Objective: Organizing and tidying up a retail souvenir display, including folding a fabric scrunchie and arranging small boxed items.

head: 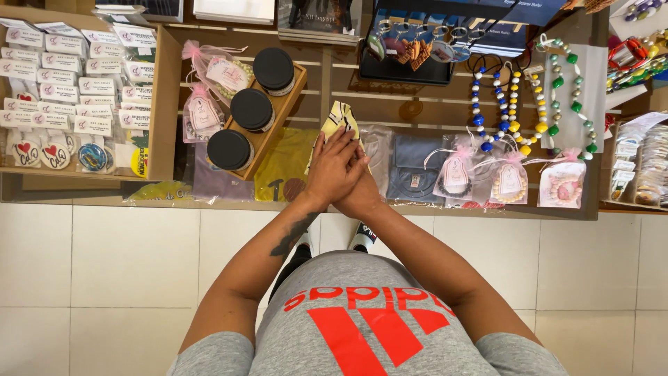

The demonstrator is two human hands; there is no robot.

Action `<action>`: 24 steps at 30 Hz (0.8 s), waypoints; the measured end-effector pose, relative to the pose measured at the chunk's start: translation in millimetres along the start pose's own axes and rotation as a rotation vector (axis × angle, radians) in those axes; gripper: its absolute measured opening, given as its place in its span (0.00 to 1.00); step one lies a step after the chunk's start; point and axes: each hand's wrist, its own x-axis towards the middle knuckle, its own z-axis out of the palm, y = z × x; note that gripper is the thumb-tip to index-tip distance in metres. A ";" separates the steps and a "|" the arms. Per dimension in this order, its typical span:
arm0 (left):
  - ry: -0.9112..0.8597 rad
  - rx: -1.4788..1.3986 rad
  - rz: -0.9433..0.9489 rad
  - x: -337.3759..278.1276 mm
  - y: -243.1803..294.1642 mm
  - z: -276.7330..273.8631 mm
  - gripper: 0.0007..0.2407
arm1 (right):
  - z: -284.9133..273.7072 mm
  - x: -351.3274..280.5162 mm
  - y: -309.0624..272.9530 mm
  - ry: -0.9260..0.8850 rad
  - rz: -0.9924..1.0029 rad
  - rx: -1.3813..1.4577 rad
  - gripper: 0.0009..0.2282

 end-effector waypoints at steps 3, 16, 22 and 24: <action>0.041 -0.032 0.009 14.1 -13.3 11.6 0.21 | -13.4 13.9 2.4 -0.077 0.005 -0.085 0.35; 0.001 -0.090 0.010 71.2 2.1 32.5 0.16 | -3.1 25.5 65.2 -0.029 0.100 -0.176 0.31; -0.026 -0.085 0.078 77.4 25.7 60.4 0.16 | -19.6 -1.5 84.3 0.046 0.197 -0.090 0.31; -0.032 -0.090 0.105 75.6 33.5 64.7 0.16 | -33.7 -8.5 80.1 -0.025 0.283 0.013 0.30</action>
